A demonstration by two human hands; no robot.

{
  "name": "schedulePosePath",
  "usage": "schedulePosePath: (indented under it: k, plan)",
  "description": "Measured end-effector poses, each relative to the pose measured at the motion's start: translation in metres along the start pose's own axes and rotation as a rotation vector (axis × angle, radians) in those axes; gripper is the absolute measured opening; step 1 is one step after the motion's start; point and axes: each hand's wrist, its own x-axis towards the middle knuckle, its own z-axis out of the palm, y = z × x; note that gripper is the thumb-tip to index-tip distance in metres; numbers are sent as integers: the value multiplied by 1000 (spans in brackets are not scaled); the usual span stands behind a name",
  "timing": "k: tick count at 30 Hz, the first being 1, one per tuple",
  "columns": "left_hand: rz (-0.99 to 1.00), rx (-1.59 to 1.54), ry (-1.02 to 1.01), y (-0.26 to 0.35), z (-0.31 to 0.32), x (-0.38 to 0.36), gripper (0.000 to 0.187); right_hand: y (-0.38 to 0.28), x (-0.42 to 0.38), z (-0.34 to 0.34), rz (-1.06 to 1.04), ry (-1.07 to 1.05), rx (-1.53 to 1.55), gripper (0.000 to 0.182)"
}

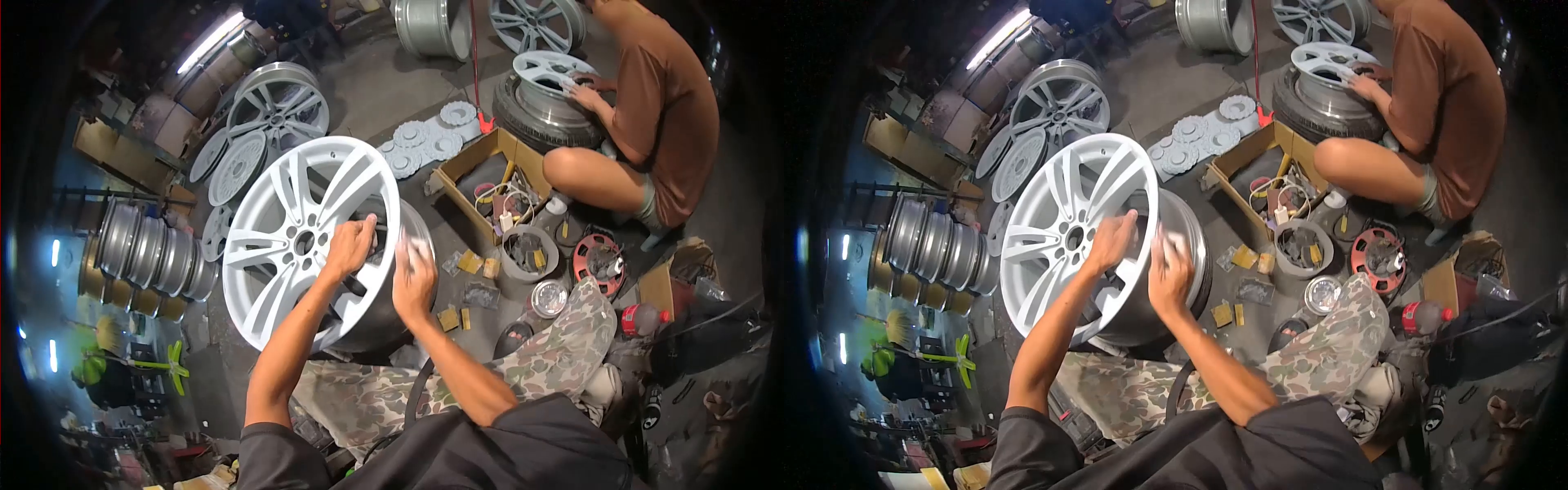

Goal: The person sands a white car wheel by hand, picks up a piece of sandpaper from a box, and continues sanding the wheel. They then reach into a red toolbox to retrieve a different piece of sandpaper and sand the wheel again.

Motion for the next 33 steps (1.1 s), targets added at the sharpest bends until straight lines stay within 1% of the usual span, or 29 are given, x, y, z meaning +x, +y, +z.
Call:
schedulePosePath:
  k: [1,2,4,6,8,11,12,14,15,16,18,20,23,25,26,28,30,32,33]
  plan:
    - [19,16,-11,-2,0,2,67,-2,-10,-5,-70,-5,-32,27]
    - [21,11,-7,-5,0,5,67,0,-16,-9,-159,5,-26,27]
    - [19,7,4,-2,2,0,66,-3,-3,-10,-102,-38,-86,28]
    - [-11,3,-10,-4,3,-2,66,0,23,-6,-41,-61,-24,28]
    - [-1,7,-14,-4,2,2,66,-7,19,-8,-56,-62,-24,29]
    - [19,17,-20,6,-3,1,65,-12,-13,-16,-144,-48,-20,28]
    - [14,23,-29,4,-1,-1,65,-13,-7,-15,-138,-52,-24,28]
    - [-29,32,-36,0,1,1,64,-16,17,-11,-10,-71,-34,27]
    - [-32,29,-36,-1,2,2,63,-12,26,-7,18,-87,-51,28]
    - [-31,28,-35,-1,2,1,63,-12,19,-8,17,-92,-49,28]
    - [-24,36,-32,0,0,0,63,-14,-2,-11,-37,-71,-41,27]
    - [-26,41,-44,3,1,2,64,-16,-17,-12,-138,-20,8,28]
    - [-48,39,-46,-1,2,1,63,-9,18,-1,-30,0,-25,26]
    - [-27,37,-39,-3,3,-2,63,-13,13,-3,-42,-19,-39,26]
    - [4,35,-27,-2,2,0,63,-16,13,-5,-64,-31,-54,27]
    - [-14,56,-44,2,-1,4,64,-18,-11,-10,-194,3,-76,26]
    - [-4,50,-53,-1,1,2,63,-14,0,-9,-169,-16,-80,26]
    - [-30,38,-47,-5,5,-1,62,-16,27,0,62,-42,-28,24]
    - [-53,30,-48,-4,5,-2,62,-15,27,5,32,-21,-35,25]
